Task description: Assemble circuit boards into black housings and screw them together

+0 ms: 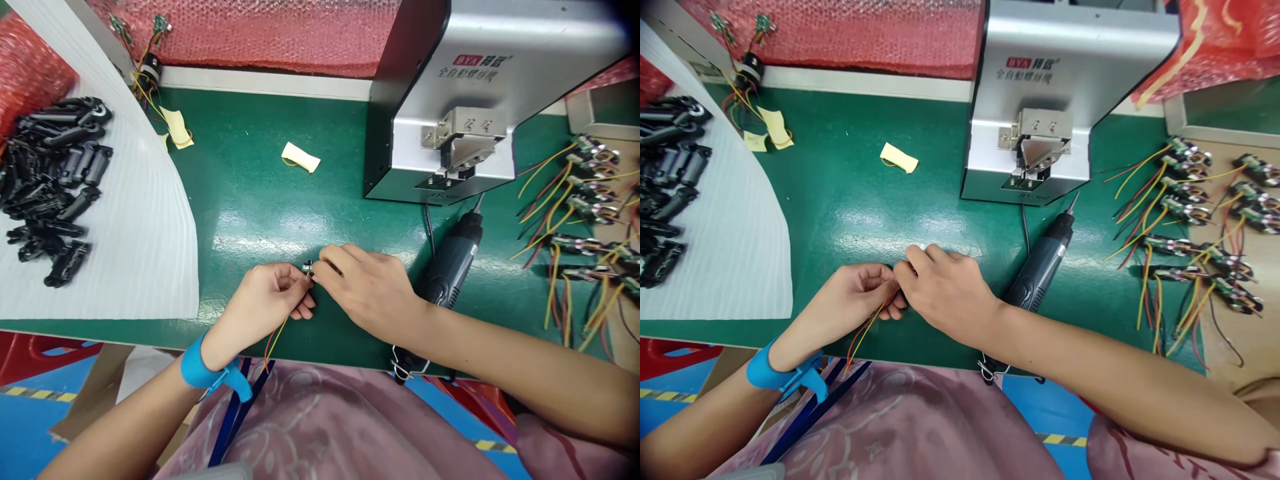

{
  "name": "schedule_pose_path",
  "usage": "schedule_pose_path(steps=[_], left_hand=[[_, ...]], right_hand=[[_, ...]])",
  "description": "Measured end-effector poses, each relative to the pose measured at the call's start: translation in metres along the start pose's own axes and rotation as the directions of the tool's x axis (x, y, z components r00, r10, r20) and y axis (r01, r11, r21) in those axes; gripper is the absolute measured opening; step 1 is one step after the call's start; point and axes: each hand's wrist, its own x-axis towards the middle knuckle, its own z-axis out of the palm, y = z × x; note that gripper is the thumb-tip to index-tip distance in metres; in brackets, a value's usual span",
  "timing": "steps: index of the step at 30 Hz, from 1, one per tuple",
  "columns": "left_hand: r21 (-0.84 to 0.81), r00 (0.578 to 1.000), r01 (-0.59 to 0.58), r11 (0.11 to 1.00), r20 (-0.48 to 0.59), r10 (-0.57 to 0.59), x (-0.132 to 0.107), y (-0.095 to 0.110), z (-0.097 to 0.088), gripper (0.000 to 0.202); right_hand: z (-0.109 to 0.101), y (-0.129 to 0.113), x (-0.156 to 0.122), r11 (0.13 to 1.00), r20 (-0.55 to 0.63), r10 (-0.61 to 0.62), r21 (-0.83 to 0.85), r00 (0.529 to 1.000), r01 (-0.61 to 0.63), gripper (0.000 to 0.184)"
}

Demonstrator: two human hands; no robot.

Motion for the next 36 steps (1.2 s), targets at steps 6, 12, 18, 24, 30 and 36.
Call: schedule_pose_path(steps=[6, 12, 18, 24, 30, 36], left_hand=[[0.006, 1.000, -0.021, 1.000, 0.001, 0.021, 0.0021, 0.0017, 0.0015, 0.022], [0.007, 1.000, -0.015, 1.000, -0.001, 0.015, 0.0029, 0.0030, 0.0025, 0.023], [-0.028, 1.000, -0.019, 0.999, 0.004, 0.019, 0.0037, 0.0019, 0.0024, 0.021], [0.005, 1.000, -0.022, 1.000, 0.020, 0.022, 0.0050, -0.0001, 0.0018, 0.024], [0.035, 0.999, -0.035, 0.999, 0.021, 0.034, 0.0057, 0.0012, 0.0018, 0.023], [0.052, 0.998, -0.055, 0.997, 0.022, 0.053, 0.0053, 0.0011, 0.0021, 0.025]], right_hand=[[-0.0060, -0.0038, -0.0009, 0.997, 0.081, 0.081, 0.001, 0.993, -0.082, 0.019], [-0.0039, -0.0042, -0.0024, 0.991, 0.045, 0.133, -0.008, 0.990, -0.133, 0.018], [-0.0012, -0.0047, -0.0037, 0.994, 0.015, 0.112, 0.019, 0.994, -0.112, 0.014], [-0.0011, -0.0047, -0.0012, 0.994, 0.034, 0.105, 0.020, 0.994, -0.105, 0.015], [-0.0042, -0.0081, -0.0023, 0.983, 0.071, 0.183, -0.025, 0.980, -0.182, 0.018], [-0.0040, -0.0084, -0.0035, 0.979, 0.108, 0.204, -0.015, 0.973, -0.204, 0.022]])
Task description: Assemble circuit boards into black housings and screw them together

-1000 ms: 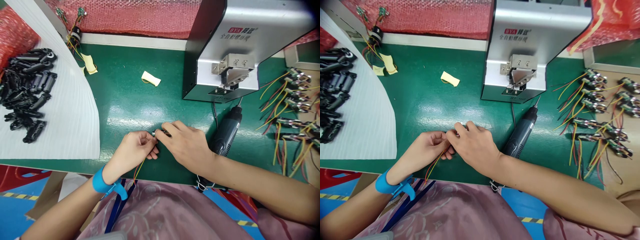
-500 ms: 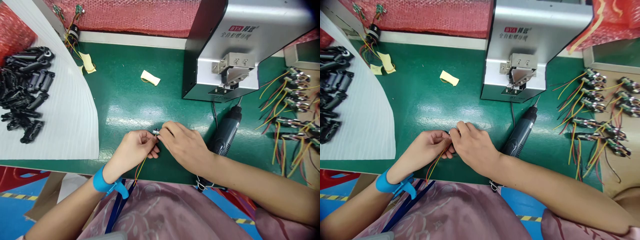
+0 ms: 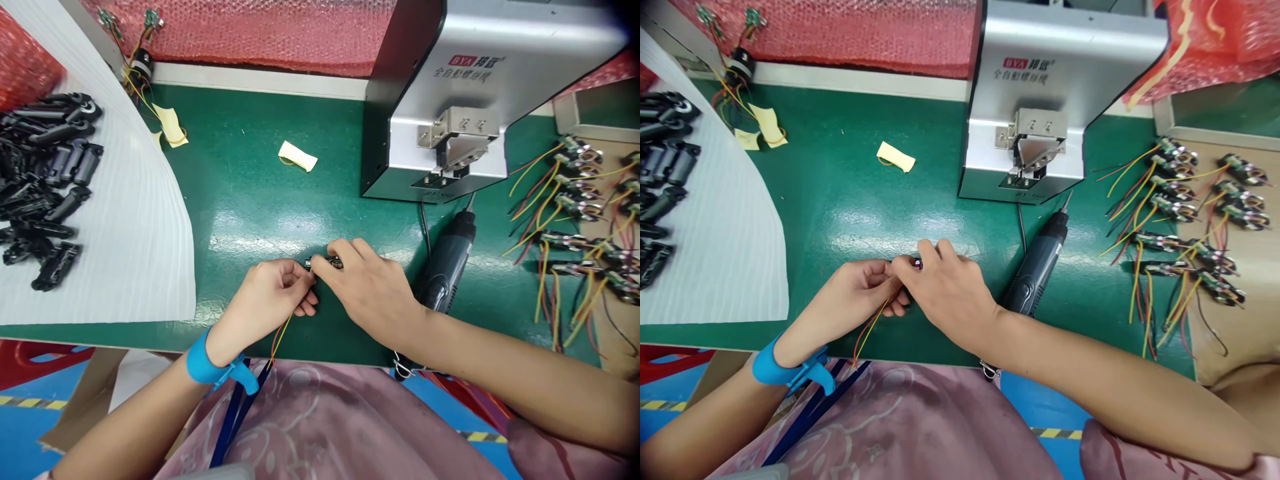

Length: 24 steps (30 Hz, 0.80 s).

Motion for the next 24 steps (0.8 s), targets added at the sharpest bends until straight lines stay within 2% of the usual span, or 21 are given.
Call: schedule_pose_path(steps=[7, 10, 15, 20, 24], left_hand=[[-0.024, 1.000, 0.006, 1.000, -0.004, -0.006, 0.0014, -0.0041, 0.0003, 0.025], [-0.027, 1.000, 0.005, 1.000, -0.009, -0.005, 0.0016, -0.0036, 0.0001, 0.025], [-0.034, 1.000, 0.019, 0.999, -0.008, -0.019, 0.0022, -0.0020, -0.0003, 0.024], [-0.030, 1.000, 0.020, 0.999, 0.004, -0.020, 0.0027, -0.0021, -0.0008, 0.024], [-0.029, 1.000, 0.023, 0.999, 0.014, -0.023, 0.0018, -0.0025, -0.0014, 0.023]], right_hand=[[-0.0022, 0.0006, 0.0019, 0.999, 0.090, 0.010, 0.034, 0.996, -0.013, 0.015], [0.0003, 0.0003, 0.0013, 1.000, 0.026, 0.009, -0.008, 1.000, -0.009, 0.010], [0.0025, -0.0005, 0.0006, 0.999, -0.054, -0.005, -0.041, 0.999, 0.002, 0.011], [0.0024, 0.0017, 0.0031, 1.000, -0.077, -0.024, -0.013, 0.997, 0.023, 0.012], [0.0056, 0.0057, 0.0052, 0.998, -0.139, -0.050, 0.019, 0.989, 0.053, 0.015]])
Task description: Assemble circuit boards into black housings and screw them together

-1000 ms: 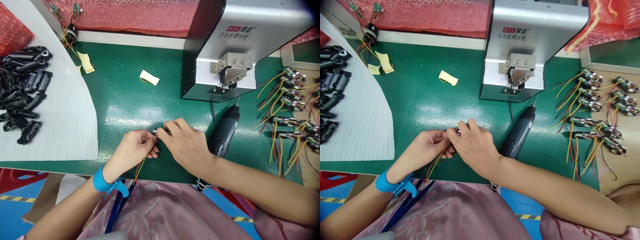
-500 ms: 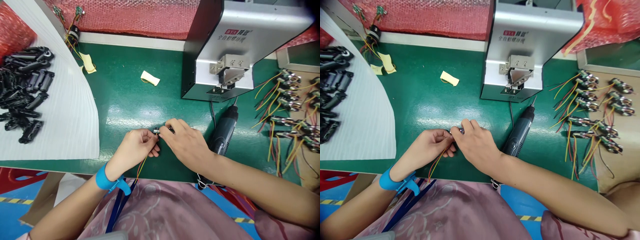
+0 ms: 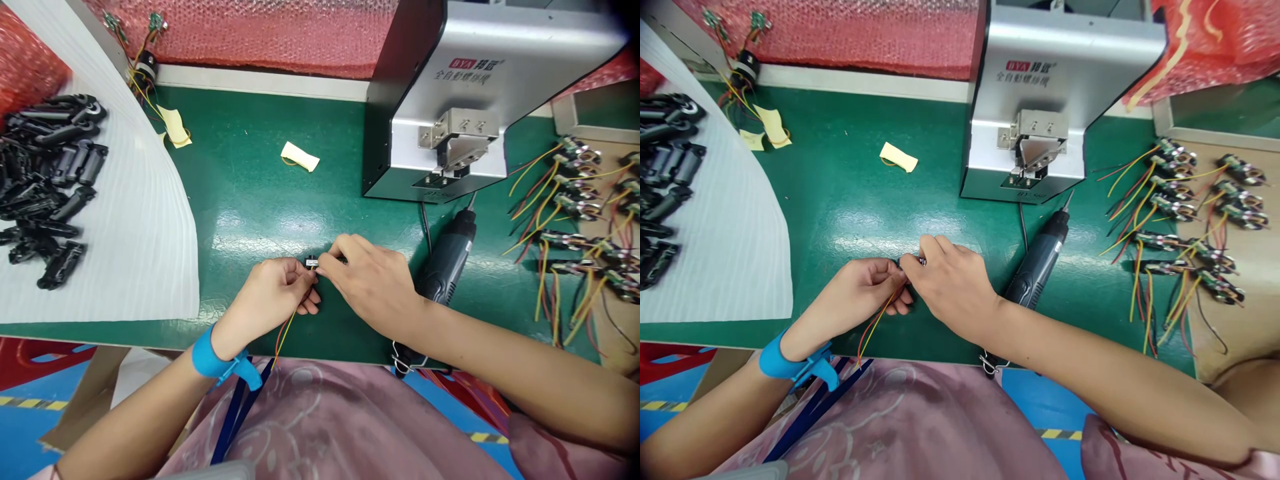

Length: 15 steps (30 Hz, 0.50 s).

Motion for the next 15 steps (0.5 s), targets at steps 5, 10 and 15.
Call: schedule_pose_path(steps=[5, 10, 15], left_hand=[[-0.020, 1.000, -0.014, 1.000, 0.002, 0.014, -0.0006, -0.0016, -0.0007, 0.022], [0.002, 0.999, -0.034, 0.999, -0.011, 0.034, -0.0022, -0.0029, -0.0003, 0.021], [0.063, 0.992, -0.039, 0.997, -0.118, 0.046, -0.0071, -0.0022, 0.0035, 0.017]], right_hand=[[0.0030, 0.0035, 0.0010, 0.999, -0.033, -0.025, 0.022, 0.999, 0.025, 0.014], [0.0036, 0.0042, 0.0002, 0.999, -0.012, -0.039, 0.024, 0.999, 0.039, 0.009], [0.0044, 0.0031, 0.0001, 0.999, -0.013, -0.040, 0.016, 0.999, 0.040, 0.011]])
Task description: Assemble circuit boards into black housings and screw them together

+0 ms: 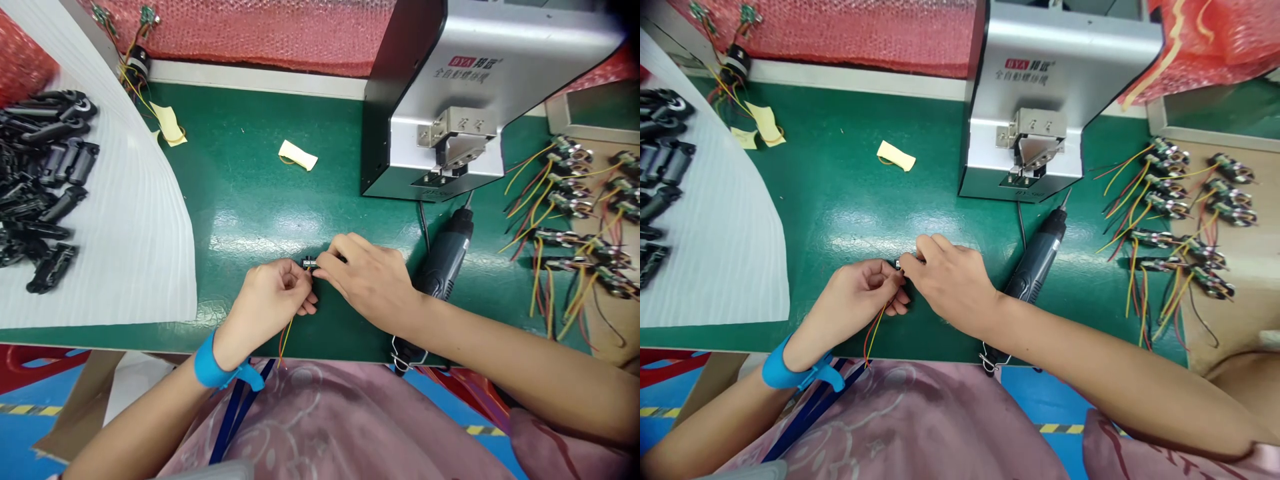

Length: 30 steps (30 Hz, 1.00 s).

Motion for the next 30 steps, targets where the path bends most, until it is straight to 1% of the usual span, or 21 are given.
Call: schedule_pose_path(steps=[3, 5, 9, 14, 17, 24, 30], left_hand=[[0.017, 0.999, -0.007, 1.000, -0.045, 0.007, -0.0011, 0.0014, 0.0020, 0.015], [0.016, 0.999, -0.006, 1.000, -0.043, 0.007, -0.0008, 0.0019, 0.0025, 0.015], [0.015, 1.000, -0.006, 1.000, -0.026, 0.006, 0.0000, 0.0013, 0.0019, 0.014], [0.026, 0.999, -0.028, 0.999, -0.026, 0.029, 0.0007, 0.0015, 0.0017, 0.016], [0.034, 1.000, -0.020, 0.999, -0.022, 0.021, 0.0014, 0.0027, 0.0019, 0.017], [0.010, 1.000, 0.005, 1.000, -0.012, -0.005, 0.0024, 0.0026, 0.0002, 0.019], [0.042, 1.000, 0.016, 0.999, -0.028, -0.015, 0.0014, 0.0051, 0.0004, 0.020]], right_hand=[[-0.0002, -0.0006, -0.0005, 1.000, 0.000, 0.007, 0.007, 1.000, -0.007, 0.010], [-0.0004, -0.0006, -0.0018, 1.000, -0.007, 0.005, 0.019, 1.000, -0.005, 0.009], [0.0006, 0.0005, -0.0051, 0.999, -0.030, 0.000, 0.042, 1.000, 0.001, 0.014], [0.0030, 0.0011, -0.0035, 0.996, -0.083, -0.082, 0.026, 0.993, 0.084, 0.014], [0.0031, 0.0008, -0.0013, 0.994, -0.071, -0.107, 0.030, 0.992, 0.109, 0.016], [0.0030, 0.0012, -0.0010, 0.994, -0.027, -0.090, 0.063, 0.996, 0.091, 0.017], [0.0019, 0.0022, 0.0011, 0.990, 0.020, -0.075, 0.124, 0.997, 0.072, 0.016]])
